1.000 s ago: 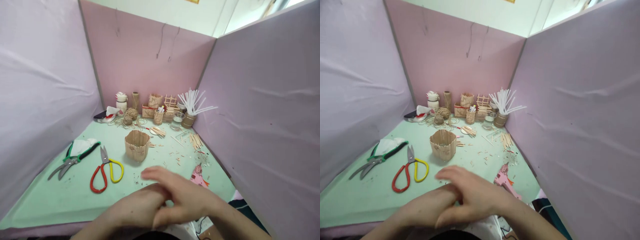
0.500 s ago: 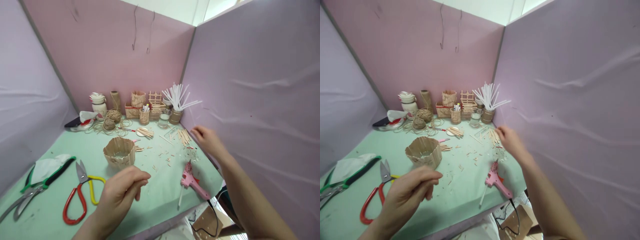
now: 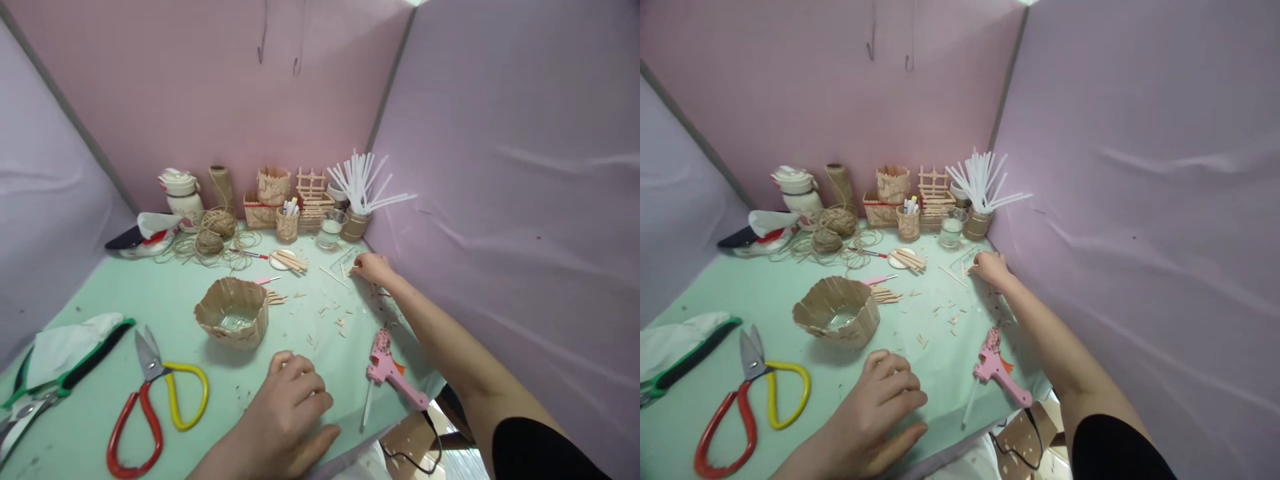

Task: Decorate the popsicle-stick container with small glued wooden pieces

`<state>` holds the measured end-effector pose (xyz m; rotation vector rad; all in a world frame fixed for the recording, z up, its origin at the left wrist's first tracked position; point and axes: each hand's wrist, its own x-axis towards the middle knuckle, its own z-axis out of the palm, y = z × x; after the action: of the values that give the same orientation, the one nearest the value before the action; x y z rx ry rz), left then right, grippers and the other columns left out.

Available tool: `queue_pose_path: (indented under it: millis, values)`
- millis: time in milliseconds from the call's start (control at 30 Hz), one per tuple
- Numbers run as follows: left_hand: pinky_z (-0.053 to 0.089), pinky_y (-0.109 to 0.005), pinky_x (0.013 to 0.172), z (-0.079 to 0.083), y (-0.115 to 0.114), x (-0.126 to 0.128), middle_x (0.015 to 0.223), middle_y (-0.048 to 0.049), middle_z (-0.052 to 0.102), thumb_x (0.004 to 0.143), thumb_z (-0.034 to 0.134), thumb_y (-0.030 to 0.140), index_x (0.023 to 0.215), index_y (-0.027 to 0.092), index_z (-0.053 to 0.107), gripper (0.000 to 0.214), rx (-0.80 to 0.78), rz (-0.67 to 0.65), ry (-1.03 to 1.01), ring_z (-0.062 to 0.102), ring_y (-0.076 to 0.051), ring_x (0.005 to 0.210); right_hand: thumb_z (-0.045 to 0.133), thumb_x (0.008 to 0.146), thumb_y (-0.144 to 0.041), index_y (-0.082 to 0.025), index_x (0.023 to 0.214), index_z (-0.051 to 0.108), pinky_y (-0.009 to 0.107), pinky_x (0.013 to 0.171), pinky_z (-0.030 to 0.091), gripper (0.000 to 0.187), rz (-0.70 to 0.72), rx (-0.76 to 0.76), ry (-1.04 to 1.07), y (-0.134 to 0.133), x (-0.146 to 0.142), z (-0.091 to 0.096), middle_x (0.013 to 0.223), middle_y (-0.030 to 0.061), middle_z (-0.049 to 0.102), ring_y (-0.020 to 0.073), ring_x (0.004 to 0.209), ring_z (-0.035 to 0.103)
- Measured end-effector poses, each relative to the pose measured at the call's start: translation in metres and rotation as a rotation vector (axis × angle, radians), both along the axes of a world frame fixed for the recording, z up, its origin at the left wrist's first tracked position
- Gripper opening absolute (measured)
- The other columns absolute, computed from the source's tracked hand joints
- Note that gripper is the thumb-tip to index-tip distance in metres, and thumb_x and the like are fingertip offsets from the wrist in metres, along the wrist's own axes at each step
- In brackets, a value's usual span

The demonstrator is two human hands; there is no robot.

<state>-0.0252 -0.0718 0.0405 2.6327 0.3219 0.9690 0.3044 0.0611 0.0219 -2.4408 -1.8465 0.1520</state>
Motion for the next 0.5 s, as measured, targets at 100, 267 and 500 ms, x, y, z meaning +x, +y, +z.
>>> queue_pose_path:
  millis: [100, 267, 500]
  values:
    - [0.03, -0.036, 0.069, -0.004, -0.004, 0.004, 0.07, -0.0037, 0.061, 0.084, 0.056, 0.026, 0.082, 0.016, 0.059, 0.01, 0.008, -0.05, 0.05, 0.049, -0.018, 0.074, 0.071, 0.072, -0.037, -0.021, 0.084, 0.069, 0.031, 0.075, 0.039, 0.021, -0.013, -0.042, -0.014, 0.007, 0.001, -0.01, 0.093, 0.0078, 0.071, 0.0242, 0.091, 0.061]
    - [0.03, -0.036, 0.07, -0.016, -0.01, 0.005, 0.066, -0.0026, 0.058, 0.086, 0.053, 0.03, 0.07, 0.016, 0.057, 0.022, 0.063, -0.07, 0.098, 0.049, -0.017, 0.074, 0.068, 0.074, -0.031, -0.018, 0.08, 0.068, 0.028, 0.07, 0.04, 0.014, -0.017, -0.082, -0.009, 0.009, 0.001, -0.019, 0.084, 0.0082, 0.071, 0.0222, 0.083, 0.062]
    - [0.034, -0.033, 0.064, -0.033, -0.029, 0.012, 0.058, -0.0005, 0.053, 0.086, 0.052, 0.029, 0.057, 0.018, 0.054, 0.031, 0.188, -0.228, 0.02, 0.047, -0.015, 0.063, 0.066, 0.072, -0.023, -0.014, 0.089, 0.066, 0.026, 0.06, 0.039, 0.019, -0.06, -0.008, 0.044, 0.002, -0.015, -0.002, 0.084, 0.0095, 0.07, 0.0187, 0.071, 0.06]
